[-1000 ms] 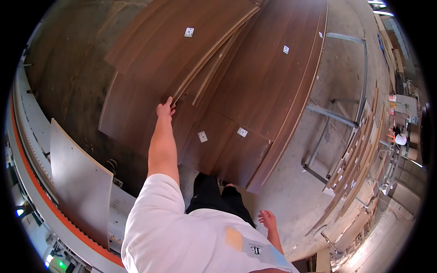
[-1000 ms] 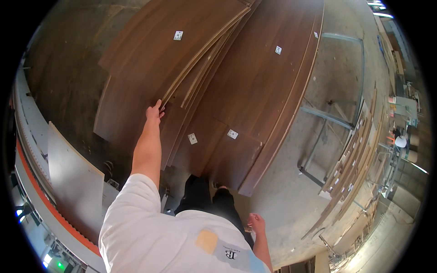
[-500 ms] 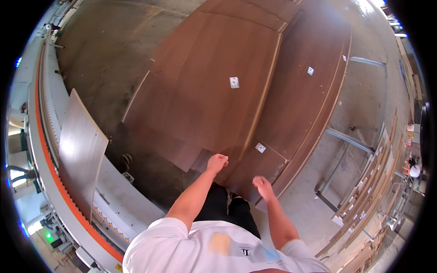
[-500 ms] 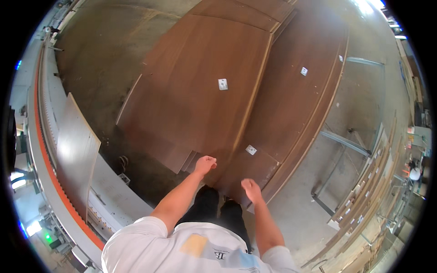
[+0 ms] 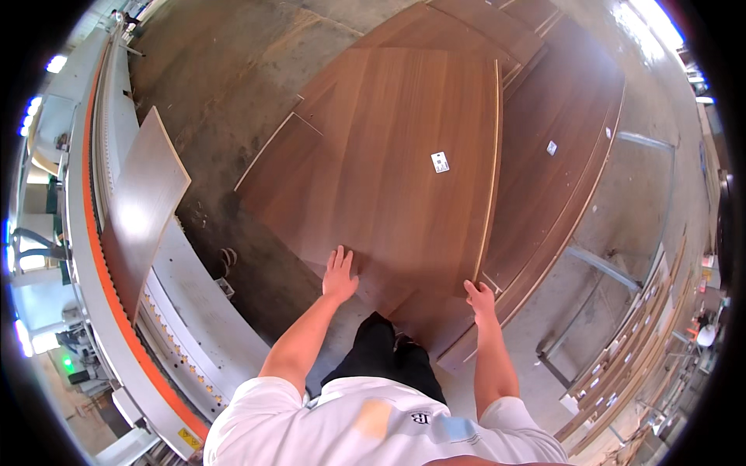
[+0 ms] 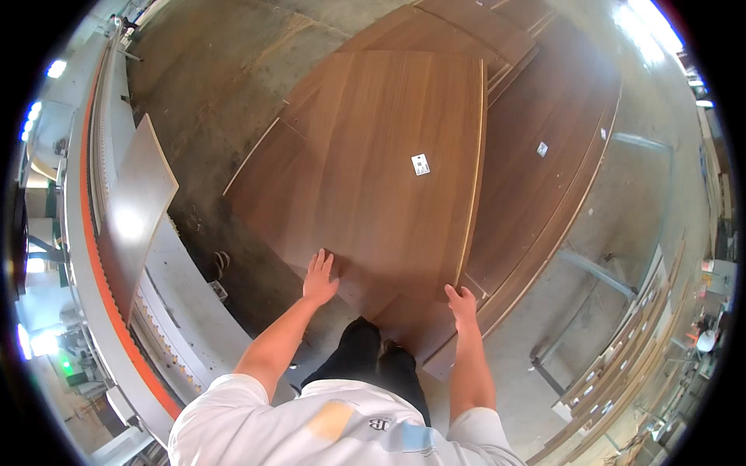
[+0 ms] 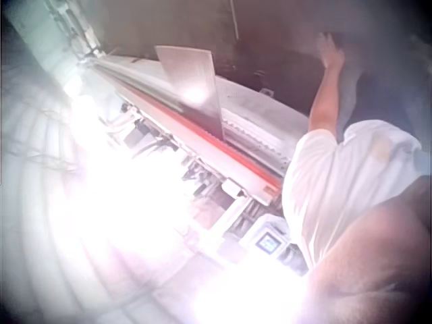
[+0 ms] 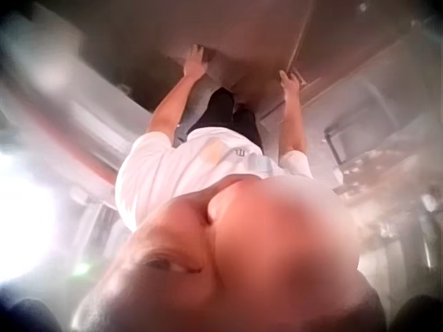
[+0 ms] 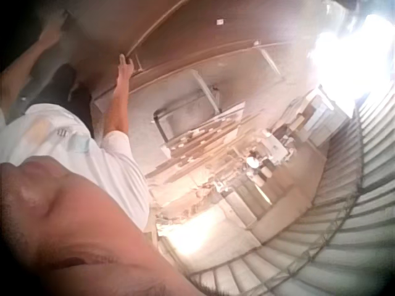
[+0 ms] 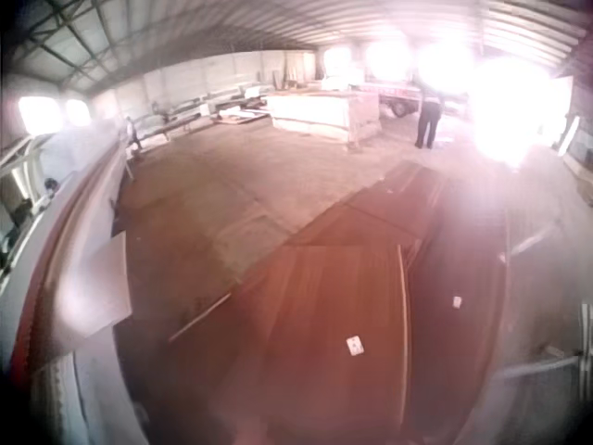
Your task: The person picks up wooden panels one at a time from a stack and feeds them into an edge-banding machine.
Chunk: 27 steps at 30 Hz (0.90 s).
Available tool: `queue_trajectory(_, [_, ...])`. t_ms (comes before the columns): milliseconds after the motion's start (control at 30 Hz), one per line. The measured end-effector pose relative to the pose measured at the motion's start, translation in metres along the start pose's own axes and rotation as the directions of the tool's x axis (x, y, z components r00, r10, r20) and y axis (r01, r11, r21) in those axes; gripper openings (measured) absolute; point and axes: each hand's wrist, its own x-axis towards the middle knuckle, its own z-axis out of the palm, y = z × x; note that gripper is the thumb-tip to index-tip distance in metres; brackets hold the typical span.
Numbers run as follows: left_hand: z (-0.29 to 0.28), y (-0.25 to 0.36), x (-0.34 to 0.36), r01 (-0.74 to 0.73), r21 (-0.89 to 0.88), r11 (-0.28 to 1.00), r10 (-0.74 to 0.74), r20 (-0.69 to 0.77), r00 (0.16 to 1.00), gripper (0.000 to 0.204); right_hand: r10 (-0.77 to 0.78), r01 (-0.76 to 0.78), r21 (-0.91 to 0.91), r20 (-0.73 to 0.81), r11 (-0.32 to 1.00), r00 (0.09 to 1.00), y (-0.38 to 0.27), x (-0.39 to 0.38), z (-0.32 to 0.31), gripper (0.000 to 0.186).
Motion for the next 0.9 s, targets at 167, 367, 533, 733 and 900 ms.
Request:
queue_trajectory(167, [0.012, 0.056, -0.018, -0.080, -0.204, 0.976, 0.071, -0.052, 0.996, 0.085, -0.470, 0.365, -0.367, -0.254, 0.856, 0.845, -0.097, -0.078, -0.066, 0.021])
queue_trajectory(367, [0.003, 0.141, -0.022, -0.272, -0.543, 0.794, 0.279, -0.071, 0.958, 0.084, -0.694, 0.517, -0.487, -0.315, 0.704, 0.647, -0.242, -0.206, -0.091, 0.022])
queue_trajectory(533, [-0.049, 0.175, 0.011, 0.000, -0.894, 0.447, 0.430, 0.214, 0.877, 0.067, -0.868, 0.626, -0.615, -0.226, 0.479, 0.441, -0.309, -0.290, -0.039, 0.019])
queue_trajectory(733, [-0.241, 0.167, 0.015, -0.040, -0.969, -0.245, 0.225, -0.096, 0.970, 0.071, -0.932, 0.601, -0.771, 0.026, 0.211, 0.361, -0.274, -0.329, 0.018, 0.028])
queue_trajectory(900, [-0.281, 0.148, -0.001, 0.237, -0.970, -0.042, 0.019, 0.237, 0.971, 0.048, -0.911, 0.525, -0.846, 0.145, 0.087, 0.385, -0.166, -0.296, 0.041, 0.028])
